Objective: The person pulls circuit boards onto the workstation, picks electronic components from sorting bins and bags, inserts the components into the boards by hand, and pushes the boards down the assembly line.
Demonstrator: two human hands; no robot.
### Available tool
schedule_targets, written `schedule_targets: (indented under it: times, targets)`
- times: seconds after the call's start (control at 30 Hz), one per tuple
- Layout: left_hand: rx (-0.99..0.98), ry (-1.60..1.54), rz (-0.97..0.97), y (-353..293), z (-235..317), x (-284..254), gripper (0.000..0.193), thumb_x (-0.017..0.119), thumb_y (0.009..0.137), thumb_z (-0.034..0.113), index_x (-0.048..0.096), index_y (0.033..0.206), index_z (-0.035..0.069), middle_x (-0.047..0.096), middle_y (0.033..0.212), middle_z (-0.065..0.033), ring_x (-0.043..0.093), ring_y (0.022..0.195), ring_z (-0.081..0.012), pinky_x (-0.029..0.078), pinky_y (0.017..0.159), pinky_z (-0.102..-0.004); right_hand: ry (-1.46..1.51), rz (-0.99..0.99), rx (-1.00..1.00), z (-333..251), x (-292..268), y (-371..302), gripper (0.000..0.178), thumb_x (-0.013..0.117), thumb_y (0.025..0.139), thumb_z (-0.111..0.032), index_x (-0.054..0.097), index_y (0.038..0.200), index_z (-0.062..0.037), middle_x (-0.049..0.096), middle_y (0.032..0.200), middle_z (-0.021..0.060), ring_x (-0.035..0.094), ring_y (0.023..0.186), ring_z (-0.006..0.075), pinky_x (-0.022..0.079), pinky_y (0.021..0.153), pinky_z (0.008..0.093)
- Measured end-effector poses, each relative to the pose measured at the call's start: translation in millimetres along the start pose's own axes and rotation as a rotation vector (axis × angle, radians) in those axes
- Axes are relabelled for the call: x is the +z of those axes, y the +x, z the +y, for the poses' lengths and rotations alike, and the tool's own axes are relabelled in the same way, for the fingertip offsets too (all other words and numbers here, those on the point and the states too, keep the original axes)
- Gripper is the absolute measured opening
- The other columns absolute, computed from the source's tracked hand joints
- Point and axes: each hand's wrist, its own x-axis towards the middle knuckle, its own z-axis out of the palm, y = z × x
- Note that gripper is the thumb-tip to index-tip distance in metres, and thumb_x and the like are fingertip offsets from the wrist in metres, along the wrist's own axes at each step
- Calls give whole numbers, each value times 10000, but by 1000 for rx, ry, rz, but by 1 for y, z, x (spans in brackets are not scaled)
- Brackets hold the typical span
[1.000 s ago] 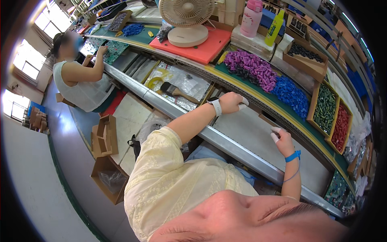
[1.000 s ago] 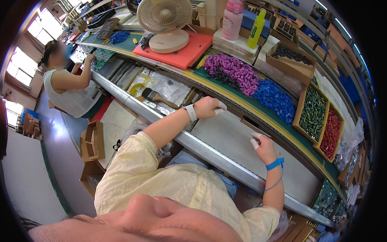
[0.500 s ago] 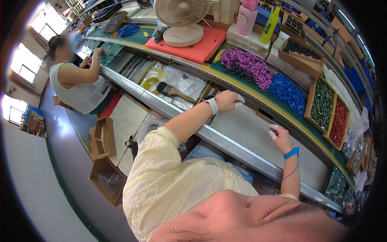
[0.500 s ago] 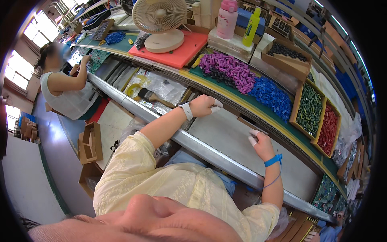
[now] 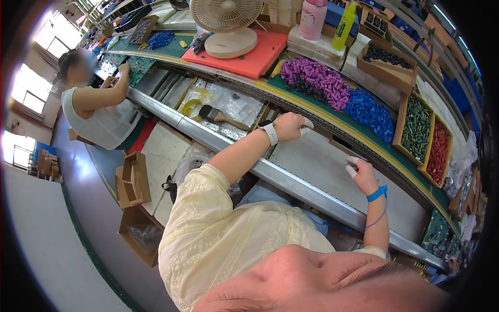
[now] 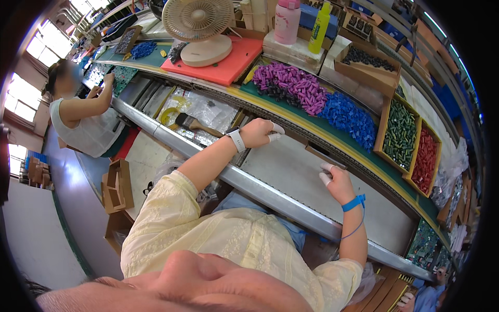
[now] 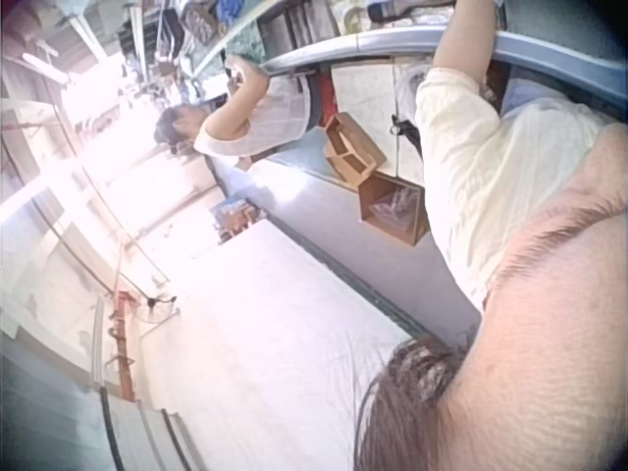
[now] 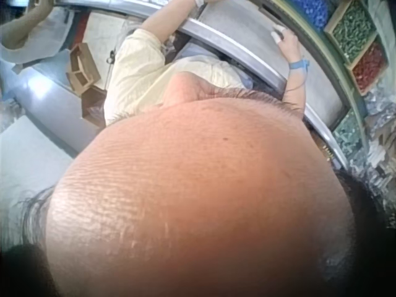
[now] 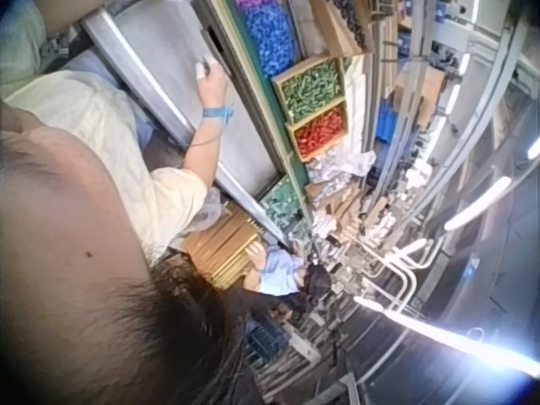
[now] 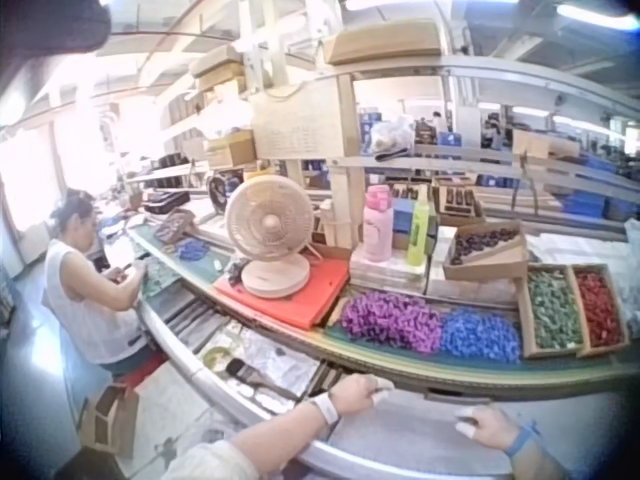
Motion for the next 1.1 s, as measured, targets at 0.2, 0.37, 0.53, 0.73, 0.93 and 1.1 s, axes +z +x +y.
schedule_targets:
  times: [0.2, 0.37, 0.53, 0.73, 0.93, 1.1]
  targets:
    - [-4, -1, -11, 1, 1, -2, 232, 579, 795, 200, 658, 965, 63, 649, 927, -136, 610, 860, -311, 482, 798, -372, 10, -1, -7, -2, -1, 0, 252, 629, 770, -82, 615, 1006, 4, 640, 879, 162, 631, 764, 233, 492, 690, 295]
    - [-14, -13, -9, 0, 0, -2, 234, 580, 794, 196, 657, 964, 56, 648, 928, -140, 610, 859, -310, 481, 798, -370, 15, -12, 8, -1, -1, 0, 258, 625, 772, -81, 612, 1015, 3, 636, 886, 164, 629, 771, 236, 491, 689, 297]
    - [-5, -33, -10, -1, 1, -3, 232, 572, 799, 189, 655, 968, 56, 647, 929, -145, 609, 863, -309, 481, 798, -369, 0, -29, 32, -6, -2, 0, 268, 617, 776, -87, 608, 1029, 1, 636, 882, 163, 629, 781, 237, 490, 703, 297]
    - [-10, -27, -21, 0, -2, -2, 229, 567, 801, 184, 655, 967, 53, 646, 937, -145, 607, 872, -308, 479, 800, -371, -2, -58, 16, -7, -1, -2, 272, 612, 772, -87, 608, 1030, 0, 637, 877, 161, 630, 785, 243, 491, 711, 301]
    - [60, -7, 21, 0, -3, 0, 226, 589, 805, 174, 649, 975, 38, 644, 894, -162, 613, 822, -314, 489, 752, -356, -2, -61, 31, -6, -1, -1, 262, 612, 772, -82, 611, 1020, 0, 630, 894, 160, 626, 794, 244, 491, 707, 301]
    - [49, 1, 19, 0, -4, -1, 226, 589, 804, 173, 649, 975, 38, 644, 891, -162, 613, 822, -313, 490, 751, -355, 4, -56, 39, -4, 0, 0, 261, 612, 776, -77, 609, 1024, 2, 626, 894, 158, 624, 799, 238, 489, 706, 299]
